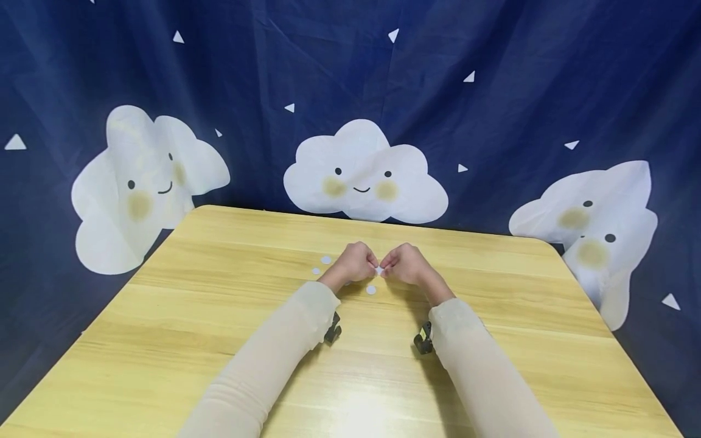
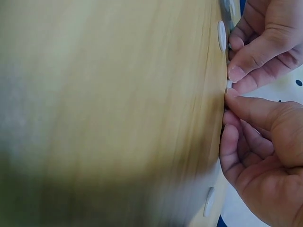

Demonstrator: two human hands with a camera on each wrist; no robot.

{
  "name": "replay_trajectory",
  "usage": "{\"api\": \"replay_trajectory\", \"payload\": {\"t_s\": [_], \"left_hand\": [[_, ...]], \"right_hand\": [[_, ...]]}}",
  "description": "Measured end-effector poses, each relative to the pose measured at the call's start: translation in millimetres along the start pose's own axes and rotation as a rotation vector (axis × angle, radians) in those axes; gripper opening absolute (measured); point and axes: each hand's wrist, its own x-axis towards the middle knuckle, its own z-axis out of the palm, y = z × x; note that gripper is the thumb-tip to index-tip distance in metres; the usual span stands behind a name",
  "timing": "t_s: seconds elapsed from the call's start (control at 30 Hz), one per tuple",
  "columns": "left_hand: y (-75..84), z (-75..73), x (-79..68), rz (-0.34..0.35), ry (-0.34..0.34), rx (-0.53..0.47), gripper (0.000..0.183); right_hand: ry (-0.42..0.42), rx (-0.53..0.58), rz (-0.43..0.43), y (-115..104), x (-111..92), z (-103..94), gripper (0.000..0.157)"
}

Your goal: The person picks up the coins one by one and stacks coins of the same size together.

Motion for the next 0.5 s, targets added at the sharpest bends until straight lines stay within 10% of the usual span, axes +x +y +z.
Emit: {"api": "replay_trajectory", "payload": {"t_s": [0.5], "left_hand": [[-2.2,1.4,-4.3,0.003,-0.037,-0.009,0.005]], "right_hand": [[-0.038,0.027,-0.040,5.2,-5.6,-1.8,0.009]]}}
